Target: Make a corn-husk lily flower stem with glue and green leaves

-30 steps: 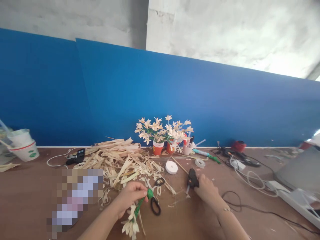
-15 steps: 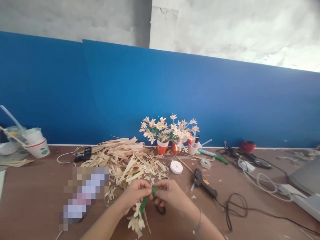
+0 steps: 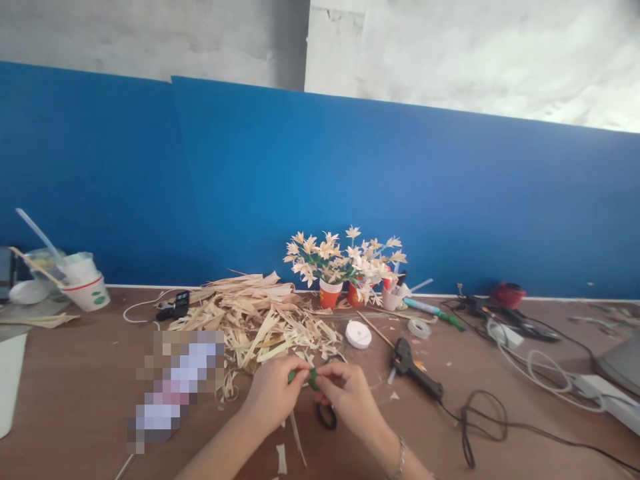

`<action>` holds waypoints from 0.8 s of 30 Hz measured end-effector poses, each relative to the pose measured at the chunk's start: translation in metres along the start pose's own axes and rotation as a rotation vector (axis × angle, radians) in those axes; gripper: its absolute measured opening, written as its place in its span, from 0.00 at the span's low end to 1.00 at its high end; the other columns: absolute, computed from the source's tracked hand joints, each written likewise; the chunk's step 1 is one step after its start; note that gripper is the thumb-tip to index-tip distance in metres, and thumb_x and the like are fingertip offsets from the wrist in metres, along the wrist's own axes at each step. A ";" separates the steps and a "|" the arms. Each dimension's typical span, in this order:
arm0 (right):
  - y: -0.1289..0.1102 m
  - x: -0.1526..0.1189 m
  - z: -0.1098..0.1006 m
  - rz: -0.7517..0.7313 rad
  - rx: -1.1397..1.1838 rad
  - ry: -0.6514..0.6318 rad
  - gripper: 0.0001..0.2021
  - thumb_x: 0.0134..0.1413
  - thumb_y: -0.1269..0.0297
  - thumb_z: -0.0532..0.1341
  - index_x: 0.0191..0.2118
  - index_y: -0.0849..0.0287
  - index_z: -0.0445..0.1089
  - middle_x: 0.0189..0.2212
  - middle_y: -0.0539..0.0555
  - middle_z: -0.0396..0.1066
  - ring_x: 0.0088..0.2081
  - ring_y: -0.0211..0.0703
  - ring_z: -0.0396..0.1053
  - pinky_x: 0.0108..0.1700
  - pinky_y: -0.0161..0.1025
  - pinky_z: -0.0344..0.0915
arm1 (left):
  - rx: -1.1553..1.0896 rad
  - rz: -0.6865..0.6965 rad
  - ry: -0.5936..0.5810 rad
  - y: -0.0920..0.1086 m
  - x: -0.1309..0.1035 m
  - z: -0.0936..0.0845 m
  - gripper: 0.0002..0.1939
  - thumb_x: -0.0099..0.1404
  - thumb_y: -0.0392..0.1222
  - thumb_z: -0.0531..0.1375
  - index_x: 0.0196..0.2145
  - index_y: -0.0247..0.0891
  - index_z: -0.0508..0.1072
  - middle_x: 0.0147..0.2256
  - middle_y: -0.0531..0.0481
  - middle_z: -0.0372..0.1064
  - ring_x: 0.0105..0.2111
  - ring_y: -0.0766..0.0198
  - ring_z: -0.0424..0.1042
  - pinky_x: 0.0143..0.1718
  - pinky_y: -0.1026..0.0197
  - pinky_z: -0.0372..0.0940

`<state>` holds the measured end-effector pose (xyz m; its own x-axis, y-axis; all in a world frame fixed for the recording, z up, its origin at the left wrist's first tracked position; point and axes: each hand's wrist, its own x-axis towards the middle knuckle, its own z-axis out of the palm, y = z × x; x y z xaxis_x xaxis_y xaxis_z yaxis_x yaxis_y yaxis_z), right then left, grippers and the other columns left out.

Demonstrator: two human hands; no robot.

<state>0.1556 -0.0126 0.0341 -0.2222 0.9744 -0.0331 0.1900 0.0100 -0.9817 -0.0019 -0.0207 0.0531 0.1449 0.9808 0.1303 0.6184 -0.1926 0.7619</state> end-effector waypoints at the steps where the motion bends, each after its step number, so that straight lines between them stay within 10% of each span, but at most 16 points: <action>1: -0.001 0.001 0.000 -0.006 0.013 0.004 0.10 0.44 0.59 0.60 0.26 0.61 0.71 0.15 0.49 0.67 0.17 0.36 0.63 0.20 0.32 0.59 | 0.031 0.027 -0.004 0.002 0.000 -0.003 0.12 0.58 0.40 0.53 0.32 0.43 0.77 0.32 0.49 0.74 0.35 0.57 0.69 0.37 0.60 0.58; 24: -0.047 0.042 0.003 -0.049 0.145 0.078 0.13 0.35 0.57 0.65 0.24 0.63 0.71 0.16 0.50 0.68 0.17 0.38 0.66 0.18 0.31 0.62 | 0.116 -0.011 0.262 0.016 0.032 -0.023 0.06 0.56 0.37 0.57 0.28 0.42 0.75 0.31 0.52 0.75 0.34 0.59 0.70 0.36 0.61 0.59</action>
<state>0.1341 0.0275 0.0777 -0.1519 0.9881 0.0245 0.0396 0.0309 -0.9987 -0.0054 0.0085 0.0846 -0.0569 0.9542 0.2937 0.7056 -0.1696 0.6880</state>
